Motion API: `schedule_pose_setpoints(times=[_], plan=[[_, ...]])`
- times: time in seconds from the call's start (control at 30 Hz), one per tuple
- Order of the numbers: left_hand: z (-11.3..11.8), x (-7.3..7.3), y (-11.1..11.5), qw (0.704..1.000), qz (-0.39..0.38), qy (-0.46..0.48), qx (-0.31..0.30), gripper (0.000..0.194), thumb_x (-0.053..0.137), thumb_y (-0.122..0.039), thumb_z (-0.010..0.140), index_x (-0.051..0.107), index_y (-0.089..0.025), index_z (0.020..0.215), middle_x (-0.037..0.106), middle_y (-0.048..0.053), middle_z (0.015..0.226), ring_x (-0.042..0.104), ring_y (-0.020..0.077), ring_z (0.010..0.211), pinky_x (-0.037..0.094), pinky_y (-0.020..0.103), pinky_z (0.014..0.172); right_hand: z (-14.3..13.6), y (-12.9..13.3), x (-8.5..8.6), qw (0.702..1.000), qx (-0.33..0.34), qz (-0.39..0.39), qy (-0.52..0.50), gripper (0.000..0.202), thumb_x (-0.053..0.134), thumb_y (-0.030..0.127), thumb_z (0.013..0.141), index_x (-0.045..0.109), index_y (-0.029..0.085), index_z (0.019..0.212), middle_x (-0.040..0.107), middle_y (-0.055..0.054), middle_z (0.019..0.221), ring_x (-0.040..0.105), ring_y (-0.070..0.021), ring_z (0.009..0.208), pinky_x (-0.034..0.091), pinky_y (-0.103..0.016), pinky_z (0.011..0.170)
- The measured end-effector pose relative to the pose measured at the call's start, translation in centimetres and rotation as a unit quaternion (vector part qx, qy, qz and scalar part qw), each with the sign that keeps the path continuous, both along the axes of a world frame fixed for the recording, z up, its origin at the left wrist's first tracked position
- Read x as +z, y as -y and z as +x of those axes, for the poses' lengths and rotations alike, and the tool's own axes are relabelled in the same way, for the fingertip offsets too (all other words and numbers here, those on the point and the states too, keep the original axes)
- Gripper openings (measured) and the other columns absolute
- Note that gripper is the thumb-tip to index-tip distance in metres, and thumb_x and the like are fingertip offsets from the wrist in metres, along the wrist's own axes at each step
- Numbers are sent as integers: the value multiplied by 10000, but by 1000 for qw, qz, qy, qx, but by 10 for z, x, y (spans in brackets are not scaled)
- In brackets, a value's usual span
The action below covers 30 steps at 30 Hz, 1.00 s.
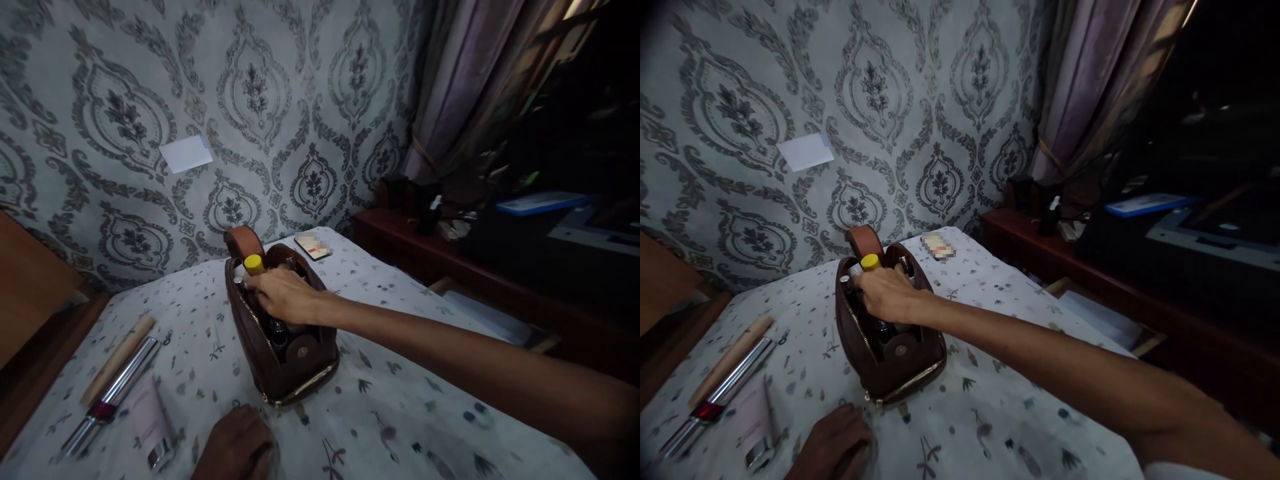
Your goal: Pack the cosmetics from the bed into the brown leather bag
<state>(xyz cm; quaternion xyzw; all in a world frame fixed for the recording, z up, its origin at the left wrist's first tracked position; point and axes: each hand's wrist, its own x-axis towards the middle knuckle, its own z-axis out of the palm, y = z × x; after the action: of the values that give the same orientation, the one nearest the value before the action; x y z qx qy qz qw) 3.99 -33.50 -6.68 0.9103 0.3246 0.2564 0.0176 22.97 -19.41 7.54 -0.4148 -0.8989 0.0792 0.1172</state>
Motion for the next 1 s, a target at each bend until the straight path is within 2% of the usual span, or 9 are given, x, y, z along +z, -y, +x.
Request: schedule_pose_setpoints(times=[0.23,0.47,0.6,0.77,0.87,1.0], plan=[[-3,-4,0,1000,-12,-2,6,136,481,-162,899,560,-228,810,658,0,702,638,152,645,535,248,629,1,2,-7,999,1,-31,-34,356,542,215,847,618,205,1195,735,-105,989,691,-275,944,438,-299,686],[-3,-5,-1,1000,-6,-1,-4,148,470,-128,884,560,-228,823,669,12,696,644,159,639,531,252,600,-7,3,-11,998,-17,4,-55,434,558,159,798,548,154,1232,722,-131,1043,676,-288,979,445,-330,749],[-2,-3,-1,1000,-13,0,-10,152,473,-130,880,571,-222,808,671,19,693,641,157,635,529,246,583,-10,5,-9,996,-29,-14,-79,352,549,198,817,560,190,1169,723,-94,1012,677,-267,948,429,-311,725],[-2,-3,0,1000,5,2,0,202,431,-201,950,584,-224,820,668,22,697,637,153,640,530,250,590,-7,6,-11,995,-21,-32,-97,446,545,245,828,527,190,1270,717,-73,957,668,-246,898,424,-293,696],[-6,-11,-2,1000,26,-2,-7,253,386,-236,988,582,-223,830,661,19,694,637,148,640,526,246,597,-4,4,-11,994,-22,-46,-97,426,536,247,815,583,180,1233,718,-68,917,667,-240,874,434,-297,702],[-13,-31,-11,998,50,-14,-28,290,376,-271,1012,552,-224,786,621,-10,624,591,126,556,487,222,535,-3,2,-8,996,-16,-54,-75,251,540,268,805,681,195,999,712,-54,843,668,-228,830,434,-297,708]])
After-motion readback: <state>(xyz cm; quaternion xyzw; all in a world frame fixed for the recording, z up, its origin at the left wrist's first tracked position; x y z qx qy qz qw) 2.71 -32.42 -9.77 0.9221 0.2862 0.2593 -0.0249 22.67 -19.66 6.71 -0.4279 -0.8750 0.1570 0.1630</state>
